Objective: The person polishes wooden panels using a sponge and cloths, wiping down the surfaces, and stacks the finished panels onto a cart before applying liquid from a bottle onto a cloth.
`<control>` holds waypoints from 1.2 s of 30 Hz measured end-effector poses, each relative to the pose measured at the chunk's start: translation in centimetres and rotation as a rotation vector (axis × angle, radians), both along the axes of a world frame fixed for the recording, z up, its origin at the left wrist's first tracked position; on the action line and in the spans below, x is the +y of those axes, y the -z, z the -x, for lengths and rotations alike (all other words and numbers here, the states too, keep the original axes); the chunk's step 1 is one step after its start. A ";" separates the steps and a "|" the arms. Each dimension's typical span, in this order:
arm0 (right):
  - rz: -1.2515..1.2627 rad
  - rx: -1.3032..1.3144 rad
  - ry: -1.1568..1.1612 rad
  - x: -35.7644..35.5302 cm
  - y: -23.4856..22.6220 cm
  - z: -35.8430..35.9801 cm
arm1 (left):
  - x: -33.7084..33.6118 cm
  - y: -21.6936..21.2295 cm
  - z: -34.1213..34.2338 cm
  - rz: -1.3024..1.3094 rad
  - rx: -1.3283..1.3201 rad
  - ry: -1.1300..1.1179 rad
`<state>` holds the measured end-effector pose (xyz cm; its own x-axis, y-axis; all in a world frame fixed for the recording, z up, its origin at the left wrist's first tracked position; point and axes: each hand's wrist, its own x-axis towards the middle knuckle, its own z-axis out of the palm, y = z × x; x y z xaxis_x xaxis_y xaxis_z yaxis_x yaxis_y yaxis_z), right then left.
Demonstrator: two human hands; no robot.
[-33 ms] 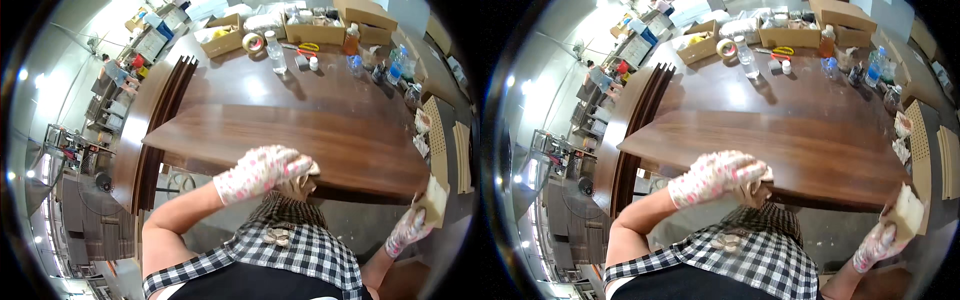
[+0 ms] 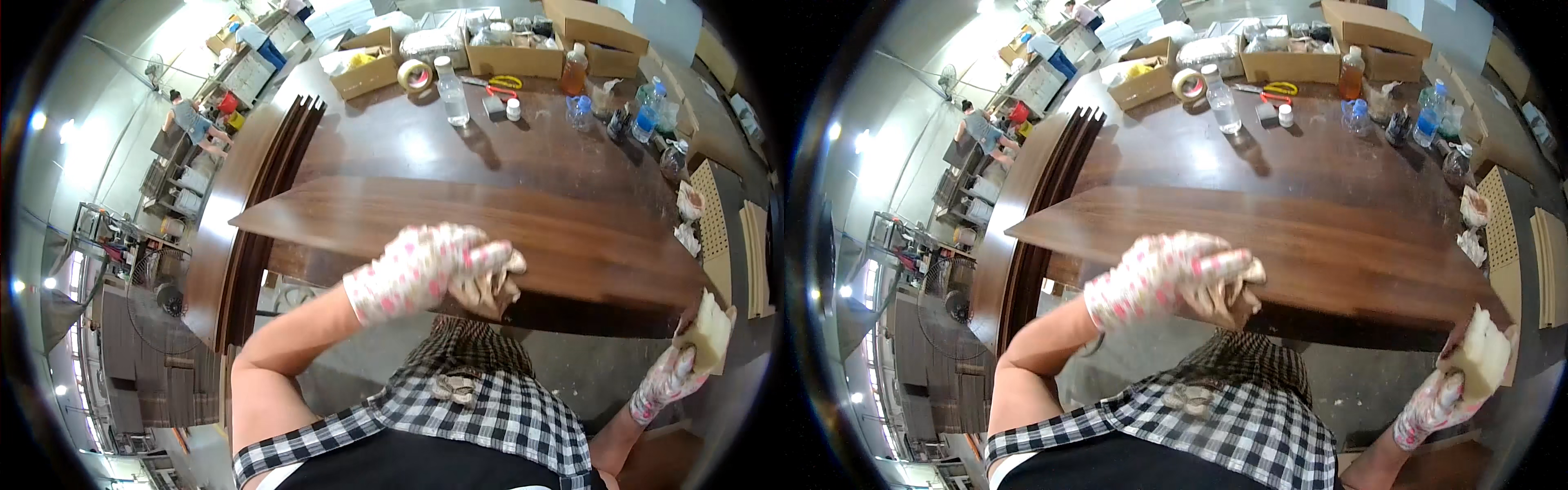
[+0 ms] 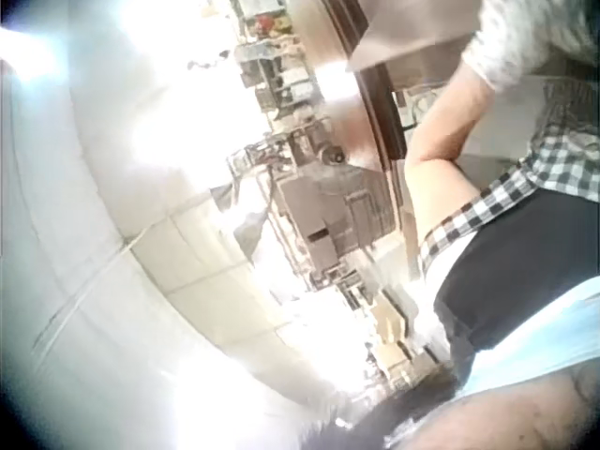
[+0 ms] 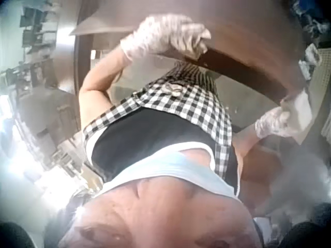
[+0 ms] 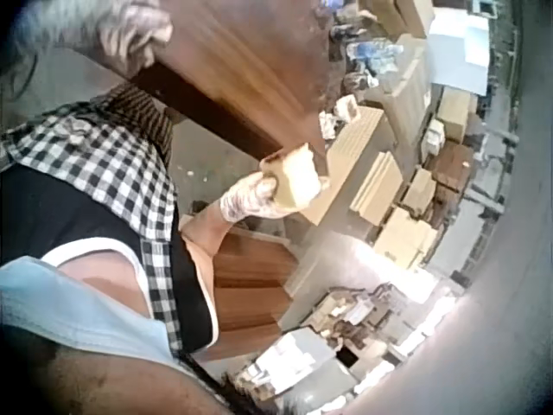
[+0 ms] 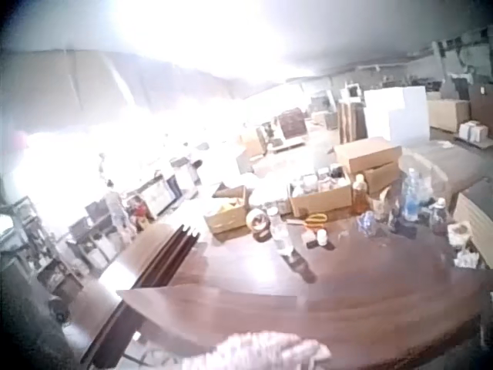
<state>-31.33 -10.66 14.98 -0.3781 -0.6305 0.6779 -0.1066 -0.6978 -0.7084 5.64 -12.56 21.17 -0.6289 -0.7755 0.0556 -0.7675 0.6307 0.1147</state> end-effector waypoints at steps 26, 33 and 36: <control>-0.601 -0.562 -0.136 2.0 9.8 -11.6 | -31.5 -5.4 -3.2 0.101 0.226 -0.276; -0.704 -0.591 -0.082 4.3 10.6 -12.5 | -44.1 -0.5 -9.8 -0.324 0.584 -0.027; -0.689 -0.531 -0.103 4.2 11.0 -13.7 | -48.0 1.6 -14.0 -0.747 1.014 0.184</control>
